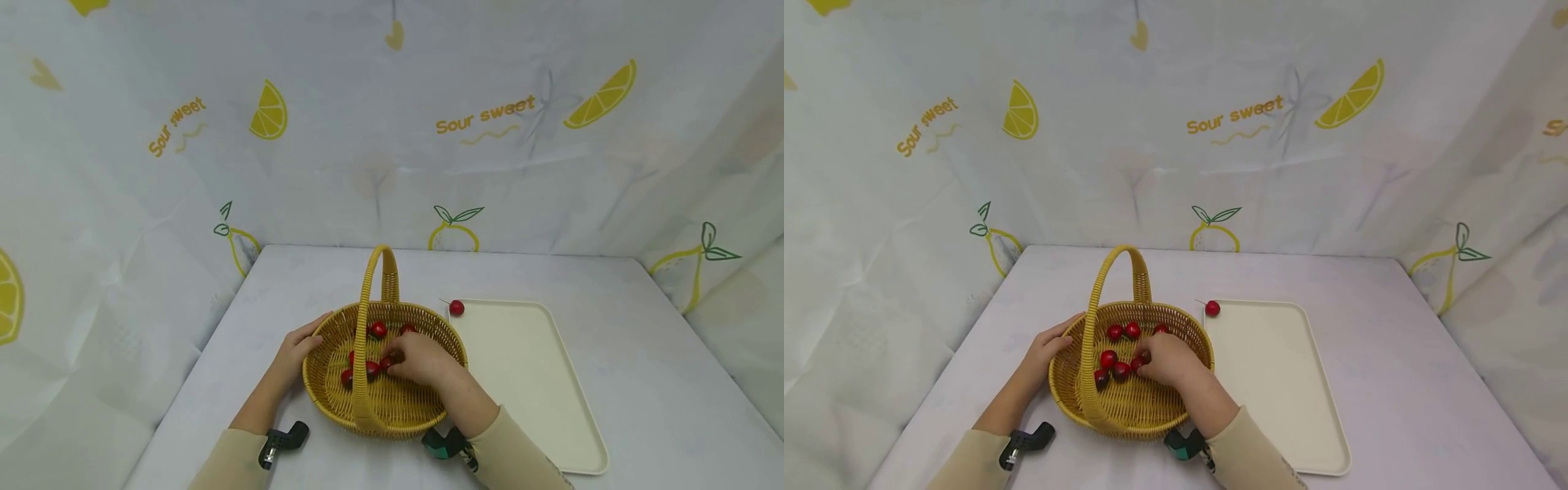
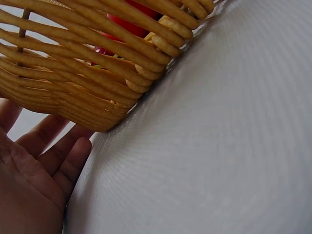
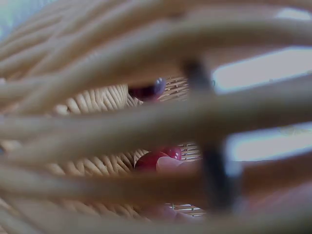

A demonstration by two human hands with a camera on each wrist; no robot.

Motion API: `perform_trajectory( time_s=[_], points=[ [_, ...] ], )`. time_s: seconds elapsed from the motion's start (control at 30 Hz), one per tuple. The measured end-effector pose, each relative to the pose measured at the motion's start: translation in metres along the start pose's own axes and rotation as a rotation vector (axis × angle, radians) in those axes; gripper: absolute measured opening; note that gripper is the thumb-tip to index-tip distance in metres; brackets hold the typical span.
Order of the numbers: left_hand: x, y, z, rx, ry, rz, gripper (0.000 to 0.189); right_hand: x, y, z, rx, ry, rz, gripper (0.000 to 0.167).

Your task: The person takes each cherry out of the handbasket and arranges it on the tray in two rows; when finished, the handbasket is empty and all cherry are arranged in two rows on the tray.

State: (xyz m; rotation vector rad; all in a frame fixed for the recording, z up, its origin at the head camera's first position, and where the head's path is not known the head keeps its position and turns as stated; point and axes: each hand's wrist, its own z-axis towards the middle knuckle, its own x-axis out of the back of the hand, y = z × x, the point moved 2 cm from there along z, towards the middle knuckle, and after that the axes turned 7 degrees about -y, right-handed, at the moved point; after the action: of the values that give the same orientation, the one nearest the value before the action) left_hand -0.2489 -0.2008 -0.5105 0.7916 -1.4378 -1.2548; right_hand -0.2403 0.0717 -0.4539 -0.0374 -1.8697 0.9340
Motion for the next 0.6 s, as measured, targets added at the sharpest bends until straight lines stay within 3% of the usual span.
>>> perform_trajectory(
  time_s=[0.3,0.6],
  points=[
    [-0.0002,0.0028,0.0000,0.009,-0.008,-0.008,0.051,-0.0019,-0.0001,-0.0020,-0.017,0.004,-0.038,0.023],
    [0.0008,0.0002,-0.0003,0.016,-0.003,-0.014,0.051,0.0005,-0.0060,-0.0036,0.022,0.040,-0.041,0.023]
  ],
)
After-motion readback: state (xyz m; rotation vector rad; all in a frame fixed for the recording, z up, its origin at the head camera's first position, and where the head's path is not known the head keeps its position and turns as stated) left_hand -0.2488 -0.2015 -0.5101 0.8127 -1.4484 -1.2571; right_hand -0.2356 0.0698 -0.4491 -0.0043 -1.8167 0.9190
